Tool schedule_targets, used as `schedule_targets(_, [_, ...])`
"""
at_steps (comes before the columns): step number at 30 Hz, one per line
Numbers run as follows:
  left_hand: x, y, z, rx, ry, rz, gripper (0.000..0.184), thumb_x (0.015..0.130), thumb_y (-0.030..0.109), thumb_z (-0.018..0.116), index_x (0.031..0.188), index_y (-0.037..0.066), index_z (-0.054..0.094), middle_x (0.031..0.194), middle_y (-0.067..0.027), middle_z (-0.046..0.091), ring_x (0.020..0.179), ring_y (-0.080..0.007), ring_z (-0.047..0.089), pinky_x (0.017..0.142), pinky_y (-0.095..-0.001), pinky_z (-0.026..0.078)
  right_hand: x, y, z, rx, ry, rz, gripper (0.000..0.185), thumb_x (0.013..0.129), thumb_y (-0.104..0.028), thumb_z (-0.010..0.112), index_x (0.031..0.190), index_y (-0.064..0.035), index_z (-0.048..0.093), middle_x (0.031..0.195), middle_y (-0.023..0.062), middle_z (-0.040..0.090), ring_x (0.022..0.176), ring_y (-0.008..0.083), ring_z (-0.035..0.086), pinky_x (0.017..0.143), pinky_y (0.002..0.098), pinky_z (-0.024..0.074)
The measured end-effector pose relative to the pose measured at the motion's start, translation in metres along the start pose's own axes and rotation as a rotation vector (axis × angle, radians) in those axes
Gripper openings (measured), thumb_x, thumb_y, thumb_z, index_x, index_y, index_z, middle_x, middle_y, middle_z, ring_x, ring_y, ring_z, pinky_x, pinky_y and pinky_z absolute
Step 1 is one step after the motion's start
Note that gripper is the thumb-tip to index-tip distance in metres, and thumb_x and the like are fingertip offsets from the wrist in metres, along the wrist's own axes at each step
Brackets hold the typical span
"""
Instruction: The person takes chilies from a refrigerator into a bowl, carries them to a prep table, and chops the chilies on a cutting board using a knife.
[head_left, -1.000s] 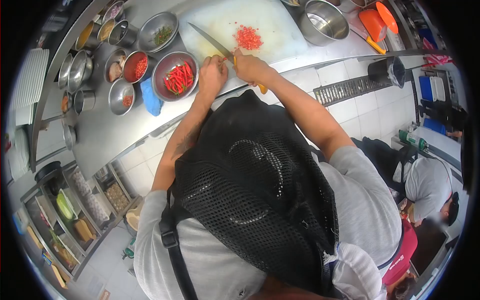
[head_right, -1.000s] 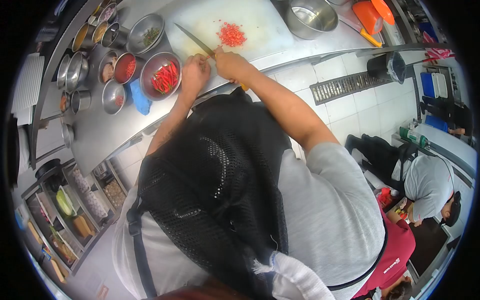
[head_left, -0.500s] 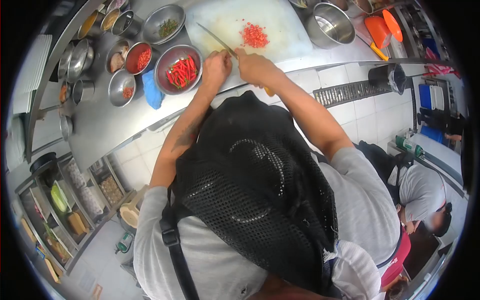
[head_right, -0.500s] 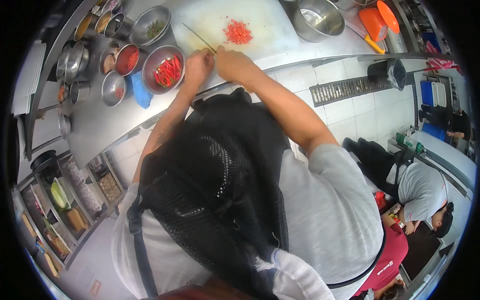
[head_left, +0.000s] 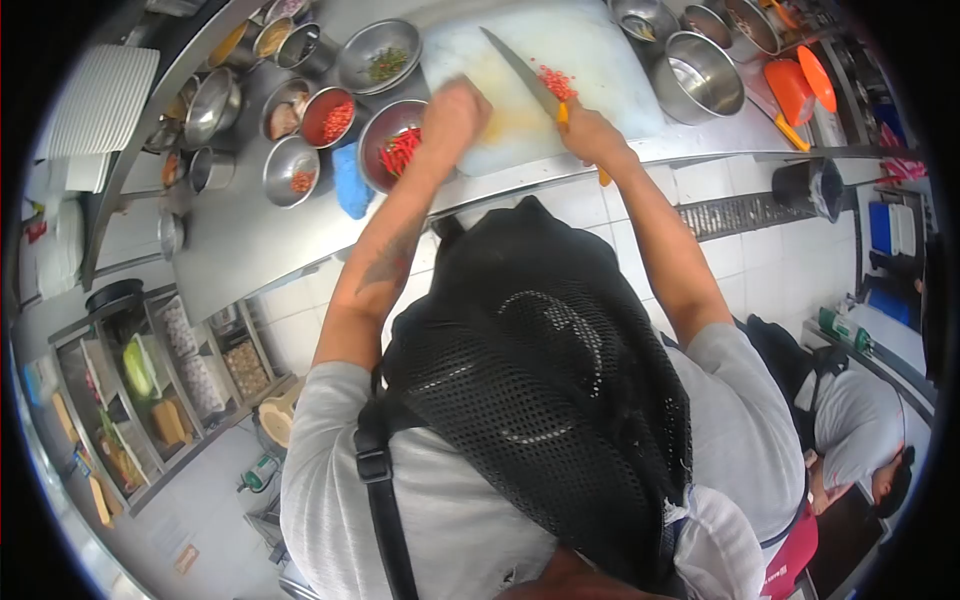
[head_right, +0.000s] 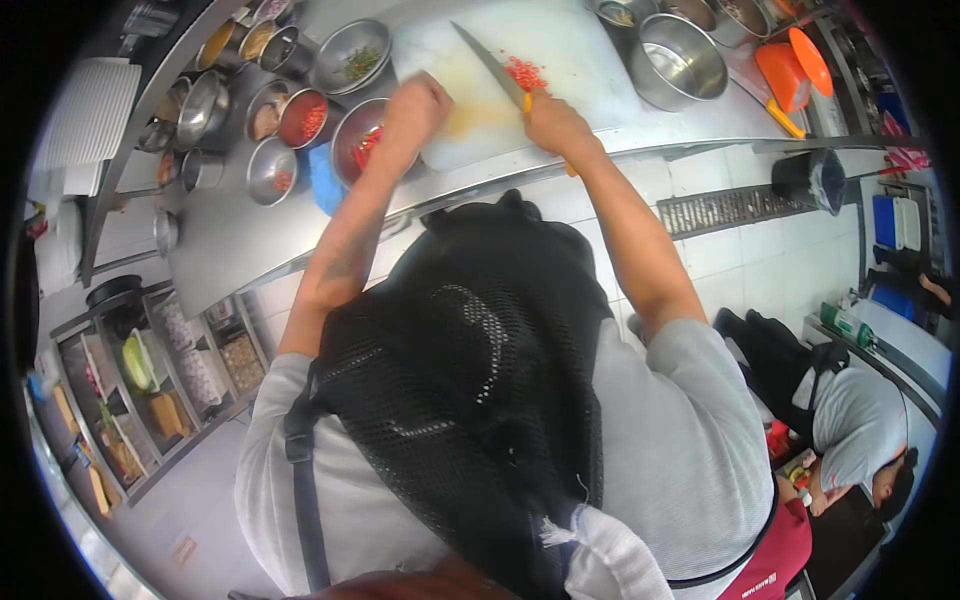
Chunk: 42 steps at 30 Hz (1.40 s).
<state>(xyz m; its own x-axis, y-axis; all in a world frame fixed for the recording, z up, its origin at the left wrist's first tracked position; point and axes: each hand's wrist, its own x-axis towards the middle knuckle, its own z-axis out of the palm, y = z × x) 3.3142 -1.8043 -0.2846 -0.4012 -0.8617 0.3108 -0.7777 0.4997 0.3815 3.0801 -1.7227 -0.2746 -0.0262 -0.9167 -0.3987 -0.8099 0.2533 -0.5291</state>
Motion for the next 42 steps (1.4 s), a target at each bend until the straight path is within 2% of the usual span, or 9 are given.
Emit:
schedule_targets(1, [0.013, -0.014, -0.012, -0.002, 0.1, 0.019, 0.021, 0.086, 0.018, 0.06, 0.085, -0.002, 0.066, 0.082, -0.0258, 0.068, 0.077, -0.0436, 0.069, 0.072, -0.0521, 0.057, -0.005, -0.006, 0.001, 0.01, 0.04, 0.048, 0.039, 0.098, -0.027, 0.054, 0.124, 0.0015, 0.05, 0.099, 0.0302, 0.07, 0.096, 0.0459, 0.068, 0.086, 0.0542, 0.052])
schedule_targets(7, [0.047, -0.124, -0.068, 0.041, 0.067, -0.147, 0.019, 0.088, 0.023, 0.065, 0.092, 0.008, 0.077, 0.088, -0.0215, 0.073, 0.083, -0.0405, 0.071, 0.075, -0.0484, 0.057, -0.014, -0.032, 0.037, 0.045, 0.052, -0.09, 0.036, 0.095, -0.014, 0.046, 0.127, 0.003, 0.045, 0.098, 0.0333, 0.068, 0.094, 0.0493, 0.067, 0.086, 0.0568, 0.0512])
schedule_targets(13, [-0.005, -0.1, -0.078, 0.086, -0.342, -0.337, 0.024, 0.085, 0.032, 0.071, 0.088, 0.009, 0.078, 0.088, -0.0226, 0.073, 0.087, -0.0392, 0.072, 0.082, -0.0469, 0.056, -0.015, -0.036, 0.035, -0.011, 0.035, -0.129, 0.034, 0.091, -0.004, 0.042, 0.124, 0.004, 0.043, 0.097, 0.0363, 0.067, 0.093, 0.0496, 0.068, 0.084, 0.0551, 0.0525])
schedule_targets(16, [-0.033, -0.103, -0.044, 0.186, -0.282, -0.427, 0.029, 0.083, 0.036, 0.075, 0.088, 0.008, 0.078, 0.089, -0.019, 0.074, 0.086, -0.0333, 0.074, 0.08, -0.0439, 0.056, -0.011, -0.034, 0.03, -0.05, -0.015, -0.125, 0.036, 0.091, -0.004, 0.042, 0.125, 0.0052, 0.042, 0.095, 0.0355, 0.068, 0.09, 0.0489, 0.069, 0.081, 0.0549, 0.0533])
schedule_targets(21, [-0.044, -0.086, -0.031, -0.019, -0.157, -0.526, 0.025, 0.08, 0.028, 0.076, 0.084, 0.004, 0.075, 0.087, -0.0214, 0.073, 0.087, -0.0388, 0.072, 0.084, -0.0453, 0.057, -0.021, -0.039, 0.016, 0.049, -0.148, -0.008, 0.037, 0.092, -0.007, 0.043, 0.128, 0.0024, 0.041, 0.089, 0.0327, 0.069, 0.08, 0.0458, 0.07, 0.074, 0.0543, 0.0539])
schedule_targets(28, [-0.022, -0.021, -0.084, -0.207, 0.122, -0.315, 0.014, 0.08, 0.017, 0.072, 0.085, 0.004, 0.07, 0.084, -0.02, 0.072, 0.082, -0.0384, 0.071, 0.077, -0.0453, 0.056, -0.021, -0.014, 0.035, 0.058, 0.009, -0.095, 0.042, 0.1, -0.023, 0.049, 0.135, -0.0009, 0.039, 0.093, 0.0329, 0.069, 0.085, 0.0492, 0.068, 0.08, 0.0576, 0.0516])
schedule_targets(34, [-0.019, 0.024, 0.013, -0.207, -0.058, 0.007, 0.009, 0.083, 0.015, 0.067, 0.087, 0.008, 0.072, 0.087, -0.0176, 0.071, 0.087, -0.0365, 0.069, 0.078, -0.048, 0.055, -0.029, 0.018, 0.027, 0.006, 0.11, -0.142, 0.045, 0.098, -0.025, 0.053, 0.137, -0.0041, 0.045, 0.095, 0.034, 0.068, 0.092, 0.0512, 0.066, 0.083, 0.0603, 0.0503])
schedule_targets(36, [-0.024, 0.014, 0.04, -0.129, -0.074, 0.073, 0.009, 0.084, 0.014, 0.065, 0.086, 0.008, 0.072, 0.089, -0.018, 0.07, 0.09, -0.0371, 0.067, 0.08, -0.0491, 0.055, -0.023, 0.005, 0.023, -0.093, 0.122, -0.099, 0.041, 0.097, -0.022, 0.054, 0.129, 0.0027, 0.049, 0.096, 0.0337, 0.068, 0.093, 0.0496, 0.067, 0.084, 0.0599, 0.0513])
schedule_targets(42, [-0.025, 0.019, 0.03, -0.157, -0.193, 0.041, 0.012, 0.086, 0.014, 0.065, 0.097, 0.012, 0.07, 0.087, -0.0166, 0.067, 0.086, -0.037, 0.067, 0.077, -0.0466, 0.053, -0.022, -0.027, 0.018, -0.194, 0.124, -0.158, 0.033, 0.093, -0.011, 0.05, 0.12, 0.0076, 0.051, 0.1, 0.0321, 0.069, 0.095, 0.0468, 0.068, 0.085, 0.0533, 0.0544])
